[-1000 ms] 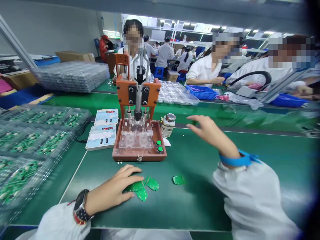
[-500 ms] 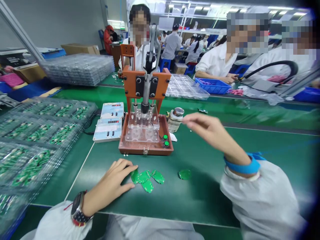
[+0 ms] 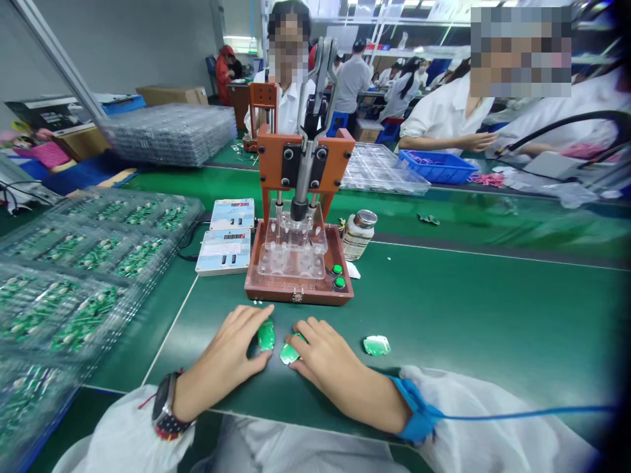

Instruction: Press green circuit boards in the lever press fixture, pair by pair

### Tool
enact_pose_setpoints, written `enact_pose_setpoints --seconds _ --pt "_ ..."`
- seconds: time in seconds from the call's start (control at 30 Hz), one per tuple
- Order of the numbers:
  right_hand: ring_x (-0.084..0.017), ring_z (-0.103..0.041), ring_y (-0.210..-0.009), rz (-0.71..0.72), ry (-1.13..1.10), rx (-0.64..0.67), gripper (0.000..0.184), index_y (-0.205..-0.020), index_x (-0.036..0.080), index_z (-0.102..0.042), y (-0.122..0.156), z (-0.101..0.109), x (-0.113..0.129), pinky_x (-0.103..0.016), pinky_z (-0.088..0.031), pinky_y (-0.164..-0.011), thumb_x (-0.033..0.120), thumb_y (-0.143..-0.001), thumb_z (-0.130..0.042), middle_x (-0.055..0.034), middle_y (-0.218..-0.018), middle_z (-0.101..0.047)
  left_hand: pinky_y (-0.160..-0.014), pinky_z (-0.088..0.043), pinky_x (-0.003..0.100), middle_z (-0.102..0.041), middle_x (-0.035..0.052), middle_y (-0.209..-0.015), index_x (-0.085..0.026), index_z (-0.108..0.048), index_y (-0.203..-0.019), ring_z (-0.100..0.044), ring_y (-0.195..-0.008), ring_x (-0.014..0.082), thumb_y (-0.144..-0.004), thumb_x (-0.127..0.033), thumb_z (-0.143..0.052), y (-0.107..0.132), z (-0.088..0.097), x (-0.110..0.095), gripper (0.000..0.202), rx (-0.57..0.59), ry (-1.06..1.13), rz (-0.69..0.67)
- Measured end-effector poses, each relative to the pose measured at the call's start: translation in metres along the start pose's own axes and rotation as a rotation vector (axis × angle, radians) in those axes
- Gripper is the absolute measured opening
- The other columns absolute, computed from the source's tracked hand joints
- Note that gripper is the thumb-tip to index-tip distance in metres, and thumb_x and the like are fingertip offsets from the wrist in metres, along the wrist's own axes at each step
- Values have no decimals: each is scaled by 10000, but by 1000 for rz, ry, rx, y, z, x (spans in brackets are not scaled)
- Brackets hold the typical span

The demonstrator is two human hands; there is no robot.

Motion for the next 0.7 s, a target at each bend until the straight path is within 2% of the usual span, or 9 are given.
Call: enact_pose_setpoints --seconds 0.07,0.13,0.23,0.33,0.43,0.53,0.63,0.7 --pt "-239 -560 -948 -11 -141 -17 223 -1076 190 -579 3 19 -13 -408 -534 -800 209 -857 -613 -74 -1028 -575 -944 -451 391 -584 64 -1160 -270 -364 -1418 -529 -1094 246 -819 -164 -590 -6 27 0 649 -91 -9 -32" --pt "-232 -511 -1080 -19 -279 -116 299 -1182 207 -534 2 45 -34 -413 -498 -909 186 -884 -545 -86 -1160 -534 -977 -425 406 -581 53 -1159 -293 -316 -1444 -519 -1117 247 -842 -200 -590 -17 52 1 668 -167 -16 -75" --pt "-226 -427 -1216 -18 -377 -294 371 -1233 209 -504 -10 76 -71 -443 -411 -1031 118 -880 -439 -96 -1271 -478 -1008 -397 434 -580 55 -1154 -279 -319 -1443 -512 -1125 246 -847 -237 -611 -48 69 5 665 -199 15 -141" --pt "-218 -411 -1250 1 -425 -329 409 -1214 197 -525 -35 78 -96 -460 -370 -1067 77 -842 -403 -96 -1316 -466 -1022 -382 463 -565 83 -1190 -232 -371 -1416 -483 -1158 257 -847 -260 -623 -81 64 3 623 -141 42 -193" --pt "-227 -386 -1283 11 -426 -276 473 -1239 209 -528 -56 67 -103 -501 -333 -1080 58 -817 -376 -85 -1381 -426 -1043 -355 481 -532 101 -1255 -219 -411 -1386 -431 -1209 262 -864 -255 -615 -97 56 -3 562 -100 30 -251" --pt "-237 -360 -1304 -25 -413 -252 486 -1270 222 -516 -60 62 -102 -528 -319 -1070 72 -840 -347 -82 -1401 -408 -1014 -384 480 -540 106 -1217 -206 -495 -1301 -449 -1176 264 -860 -296 -640 -97 55 -2 473 -124 11 -273" --pt "-258 -408 -1247 -69 -399 -296 342 -1245 197 -540 -56 66 -101 -519 -345 -1040 215 -918 -442 -105 -1336 -472 -959 -425 467 -565 101 -1129 -185 -596 -1145 -484 -1106 264 -840 -352 -667 -91 56 0 354 -170 -23 -326" --pt "-258 -447 -1195 -86 -387 -308 330 -1233 197 -557 -55 67 -101 -494 -375 -1005 295 -921 -519 -107 -1277 -518 -934 -436 454 -579 94 -1087 -181 -632 -1051 -495 -1079 257 -860 -356 -642 -87 57 -2 259 -196 -51 -382"
Point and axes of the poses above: each hand's wrist, its own y-axis away from the middle knuckle, its own z-axis out of the back of the hand, x = y × z, the point moved 10 cm from there along -y, towards the middle knuckle
